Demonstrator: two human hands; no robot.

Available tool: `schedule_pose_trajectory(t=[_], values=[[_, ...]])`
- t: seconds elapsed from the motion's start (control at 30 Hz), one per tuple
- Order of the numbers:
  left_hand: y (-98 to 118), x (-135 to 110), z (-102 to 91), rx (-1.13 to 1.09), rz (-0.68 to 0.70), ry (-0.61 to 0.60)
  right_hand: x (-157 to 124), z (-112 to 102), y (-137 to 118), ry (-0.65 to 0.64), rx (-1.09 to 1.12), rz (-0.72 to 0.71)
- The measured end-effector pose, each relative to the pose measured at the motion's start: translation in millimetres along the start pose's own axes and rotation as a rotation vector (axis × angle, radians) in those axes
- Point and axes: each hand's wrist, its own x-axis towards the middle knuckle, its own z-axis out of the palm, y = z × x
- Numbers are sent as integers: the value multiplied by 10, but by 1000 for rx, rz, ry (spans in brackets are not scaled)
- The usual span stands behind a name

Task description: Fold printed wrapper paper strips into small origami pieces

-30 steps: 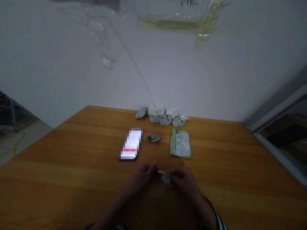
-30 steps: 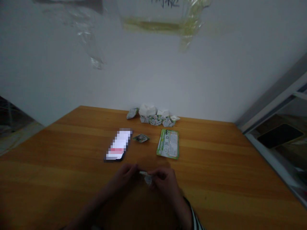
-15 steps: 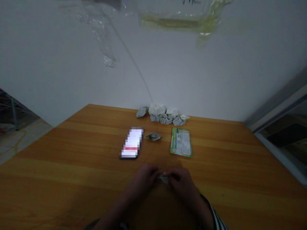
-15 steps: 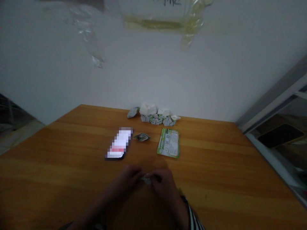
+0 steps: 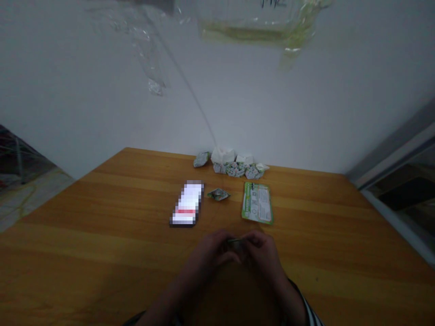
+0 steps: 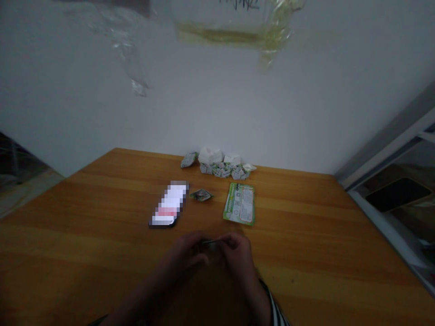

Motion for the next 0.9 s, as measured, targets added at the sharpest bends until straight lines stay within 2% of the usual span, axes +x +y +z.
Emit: schedule_pose_trajectory(t=[0.13,0.37,0.5,0.7,0.9], values=[[17,-12,6,-6,-46,63,-28,20,-84,15,11,-75],[51,38,105,-400,-255,271,-87,46,-173,56,0,-136],[56,57,150,-485,-355,320,-112,119,-111,141,9,-135],[104,47,181,-564,-346,351,-132,244,-37,241,160,-177],[106,45,213,-745,-311,403,-166,317,-82,253,285,-213]])
